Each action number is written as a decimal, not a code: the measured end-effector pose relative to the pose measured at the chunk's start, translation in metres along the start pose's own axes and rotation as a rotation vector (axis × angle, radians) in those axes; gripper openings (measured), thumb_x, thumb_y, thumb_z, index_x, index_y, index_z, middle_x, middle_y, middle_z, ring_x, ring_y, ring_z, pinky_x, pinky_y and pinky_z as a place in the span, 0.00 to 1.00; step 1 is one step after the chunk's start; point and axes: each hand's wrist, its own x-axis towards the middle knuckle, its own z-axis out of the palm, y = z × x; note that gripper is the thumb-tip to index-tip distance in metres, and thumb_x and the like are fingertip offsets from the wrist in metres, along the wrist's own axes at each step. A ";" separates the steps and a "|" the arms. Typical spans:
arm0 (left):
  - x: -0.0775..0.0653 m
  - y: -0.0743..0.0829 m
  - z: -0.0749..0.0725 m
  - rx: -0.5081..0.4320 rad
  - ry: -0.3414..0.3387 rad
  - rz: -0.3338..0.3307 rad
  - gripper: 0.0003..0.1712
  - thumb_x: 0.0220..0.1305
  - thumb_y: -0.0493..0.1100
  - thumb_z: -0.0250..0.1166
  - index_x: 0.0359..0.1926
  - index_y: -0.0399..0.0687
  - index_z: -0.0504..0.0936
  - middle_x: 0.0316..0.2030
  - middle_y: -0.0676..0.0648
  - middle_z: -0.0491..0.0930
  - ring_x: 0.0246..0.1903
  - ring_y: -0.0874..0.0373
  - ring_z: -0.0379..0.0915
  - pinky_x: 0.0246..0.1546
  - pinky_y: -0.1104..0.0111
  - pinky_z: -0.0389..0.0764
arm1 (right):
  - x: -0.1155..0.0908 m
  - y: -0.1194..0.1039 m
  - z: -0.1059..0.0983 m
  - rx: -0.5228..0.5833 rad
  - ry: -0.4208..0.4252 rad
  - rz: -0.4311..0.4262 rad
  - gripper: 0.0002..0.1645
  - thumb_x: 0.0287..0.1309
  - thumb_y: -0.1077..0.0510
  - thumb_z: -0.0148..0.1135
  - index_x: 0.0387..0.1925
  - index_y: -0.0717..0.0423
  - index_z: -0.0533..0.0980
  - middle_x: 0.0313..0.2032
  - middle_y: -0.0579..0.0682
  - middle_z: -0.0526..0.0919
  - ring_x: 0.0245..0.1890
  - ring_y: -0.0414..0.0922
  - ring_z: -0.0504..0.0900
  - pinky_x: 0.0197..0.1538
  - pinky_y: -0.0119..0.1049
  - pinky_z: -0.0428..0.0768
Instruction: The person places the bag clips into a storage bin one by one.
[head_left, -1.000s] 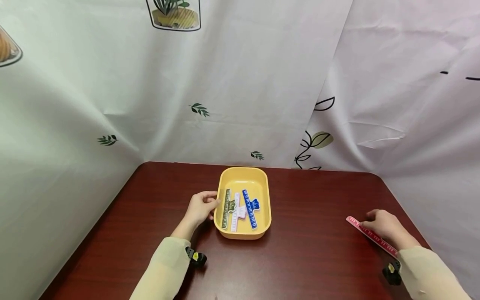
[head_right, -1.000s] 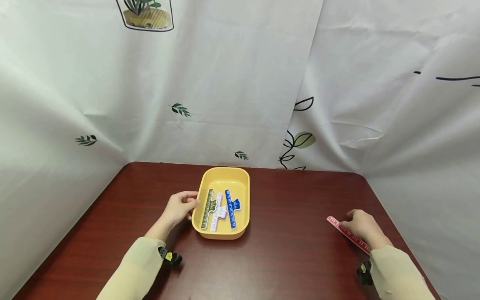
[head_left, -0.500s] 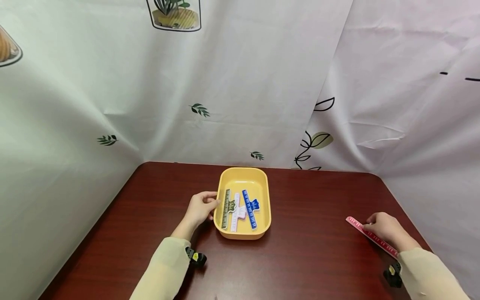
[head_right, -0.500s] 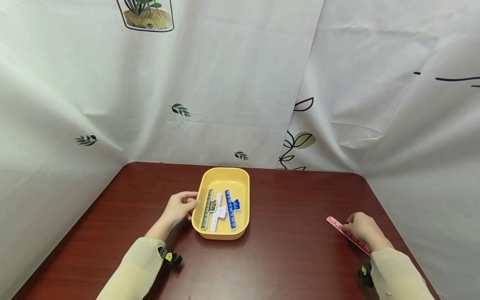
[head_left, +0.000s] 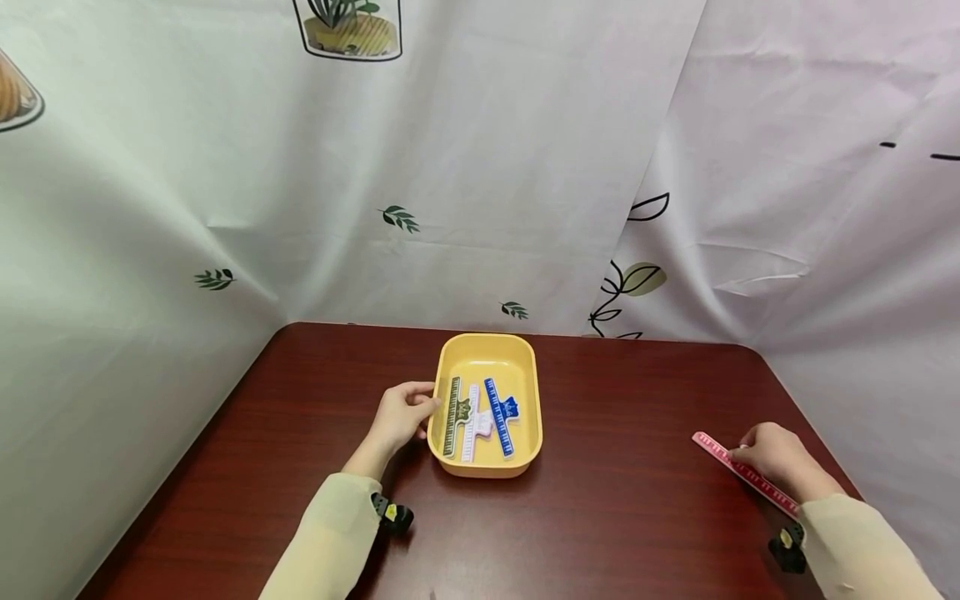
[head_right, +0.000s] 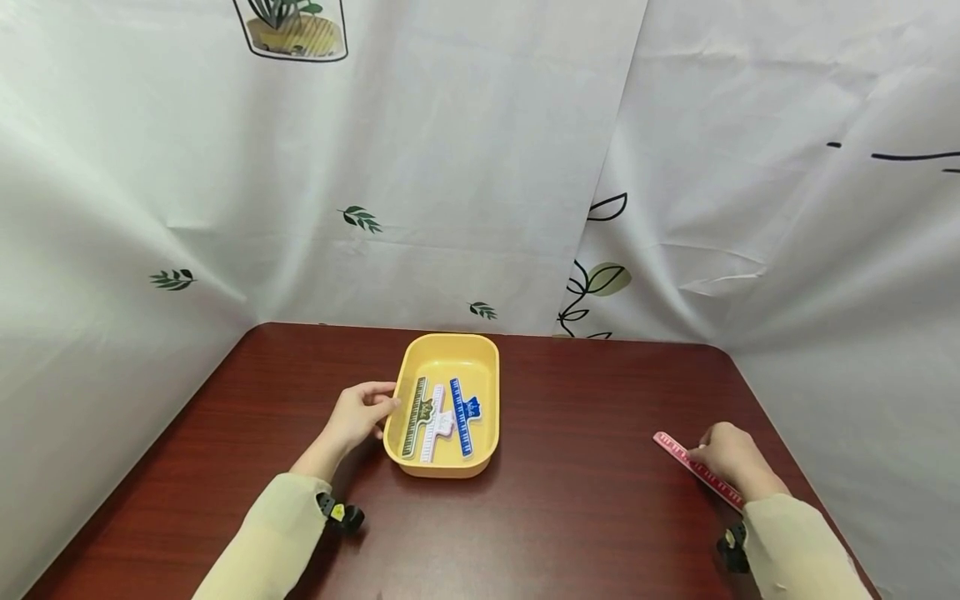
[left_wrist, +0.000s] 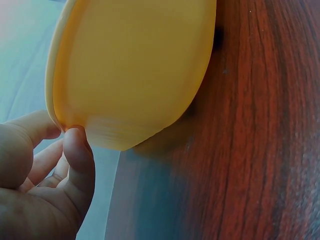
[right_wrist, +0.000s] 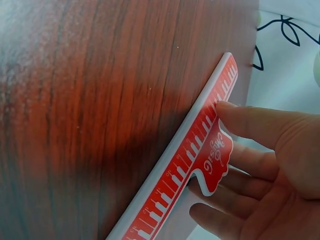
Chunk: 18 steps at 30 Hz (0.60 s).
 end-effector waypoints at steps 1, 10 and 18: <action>0.000 0.000 0.000 0.001 0.000 0.000 0.23 0.57 0.35 0.65 0.55 0.36 0.77 0.30 0.42 0.81 0.15 0.62 0.70 0.13 0.71 0.75 | -0.001 -0.001 0.000 0.009 -0.002 0.004 0.20 0.53 0.54 0.64 0.33 0.71 0.77 0.30 0.59 0.79 0.28 0.47 0.72 0.29 0.36 0.70; 0.000 0.000 0.000 0.006 0.000 -0.003 0.23 0.57 0.35 0.65 0.55 0.36 0.77 0.31 0.41 0.81 0.16 0.61 0.70 0.13 0.71 0.76 | -0.004 -0.003 -0.006 0.035 0.007 -0.013 0.10 0.55 0.59 0.61 0.26 0.64 0.77 0.21 0.49 0.74 0.24 0.43 0.70 0.25 0.34 0.69; 0.000 0.000 0.000 0.013 0.000 -0.005 0.23 0.57 0.36 0.65 0.55 0.37 0.76 0.31 0.41 0.81 0.16 0.62 0.70 0.13 0.71 0.76 | -0.004 -0.001 -0.009 0.015 0.030 -0.068 0.11 0.55 0.58 0.63 0.23 0.61 0.77 0.18 0.47 0.76 0.20 0.41 0.71 0.25 0.35 0.70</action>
